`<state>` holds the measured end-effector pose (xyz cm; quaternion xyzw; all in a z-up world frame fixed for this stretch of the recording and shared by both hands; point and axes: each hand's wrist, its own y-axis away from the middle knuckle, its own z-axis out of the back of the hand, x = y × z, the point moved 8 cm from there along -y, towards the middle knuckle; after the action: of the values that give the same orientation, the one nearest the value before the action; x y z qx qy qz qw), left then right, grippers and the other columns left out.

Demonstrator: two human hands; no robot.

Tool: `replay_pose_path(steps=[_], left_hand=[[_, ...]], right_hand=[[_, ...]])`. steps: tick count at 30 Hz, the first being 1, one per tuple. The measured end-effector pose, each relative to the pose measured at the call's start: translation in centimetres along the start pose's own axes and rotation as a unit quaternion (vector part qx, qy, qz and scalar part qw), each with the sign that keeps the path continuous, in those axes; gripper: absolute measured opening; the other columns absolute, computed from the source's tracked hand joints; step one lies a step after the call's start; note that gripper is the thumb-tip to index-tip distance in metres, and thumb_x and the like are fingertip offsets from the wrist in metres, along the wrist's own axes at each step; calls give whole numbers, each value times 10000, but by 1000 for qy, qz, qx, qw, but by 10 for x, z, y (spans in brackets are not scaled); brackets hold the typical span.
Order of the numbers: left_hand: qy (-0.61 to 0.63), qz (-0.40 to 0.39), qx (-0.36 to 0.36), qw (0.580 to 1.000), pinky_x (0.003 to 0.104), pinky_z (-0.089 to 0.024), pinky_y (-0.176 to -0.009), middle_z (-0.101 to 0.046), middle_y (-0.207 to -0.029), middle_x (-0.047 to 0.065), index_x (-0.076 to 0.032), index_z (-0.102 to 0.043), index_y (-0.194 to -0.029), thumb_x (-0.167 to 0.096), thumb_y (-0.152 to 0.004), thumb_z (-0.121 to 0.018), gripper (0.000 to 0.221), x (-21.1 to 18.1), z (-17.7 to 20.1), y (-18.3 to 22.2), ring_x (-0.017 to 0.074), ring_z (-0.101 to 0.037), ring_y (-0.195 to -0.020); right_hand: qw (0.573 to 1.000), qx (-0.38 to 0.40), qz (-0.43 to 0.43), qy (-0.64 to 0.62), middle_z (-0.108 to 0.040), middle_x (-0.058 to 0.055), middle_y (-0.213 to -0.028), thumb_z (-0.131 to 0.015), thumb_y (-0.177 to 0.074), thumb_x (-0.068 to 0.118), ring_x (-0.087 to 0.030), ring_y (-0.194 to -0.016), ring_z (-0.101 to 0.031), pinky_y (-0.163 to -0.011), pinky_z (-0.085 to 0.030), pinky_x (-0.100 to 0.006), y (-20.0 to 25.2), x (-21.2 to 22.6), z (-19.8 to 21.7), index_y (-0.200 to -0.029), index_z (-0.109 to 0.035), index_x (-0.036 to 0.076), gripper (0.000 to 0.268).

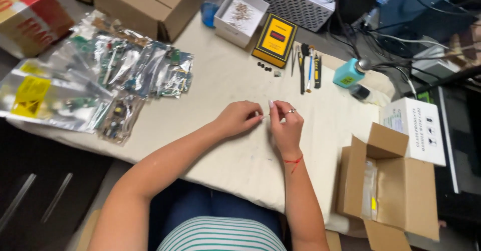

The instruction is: The person organizes various electronic components by removing items from a shipping box and placing them onto a workbench, then picking up several small circuit boards in static-shielding bags and placing them into a small cardboard box.

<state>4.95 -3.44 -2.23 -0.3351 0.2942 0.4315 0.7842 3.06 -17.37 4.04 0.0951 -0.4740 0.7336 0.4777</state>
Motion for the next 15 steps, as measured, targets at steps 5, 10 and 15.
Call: replay_pose_path(steps=[5, 10, 15], left_hand=[[54, 40, -1, 998, 448, -573, -781, -720, -779, 155, -131, -727, -1056, -244, -936, -694, 168, 4, 17, 7, 356, -716, -822], [60, 80, 25, 995, 394, -577, -759, -737, -769, 123, -168, -760, -1065, -237, -937, -734, 147, 17, 7, 4, 297, -715, -777], [66, 118, 13, 991, 397, -583, -747, -756, -763, 142, -127, -778, -1036, -211, -932, -755, 136, 16, 12, 7, 307, -725, -748]], right_hand=[[998, -57, -15, 5, -702, -44, -687, -734, -963, 89, -221, -601, -674, -560, -570, -294, -5, -6, 12, -950, -737, 116, 30], [989, -126, -47, -64, -700, -28, -660, -733, -945, 71, -178, -573, -662, -571, -572, -279, -4, 11, 50, -894, -737, 108, 63], [981, -130, -33, -137, -733, -44, -715, -749, -912, 39, -174, -597, -668, -636, -594, -305, 14, 60, 108, -881, -752, 71, 44]])
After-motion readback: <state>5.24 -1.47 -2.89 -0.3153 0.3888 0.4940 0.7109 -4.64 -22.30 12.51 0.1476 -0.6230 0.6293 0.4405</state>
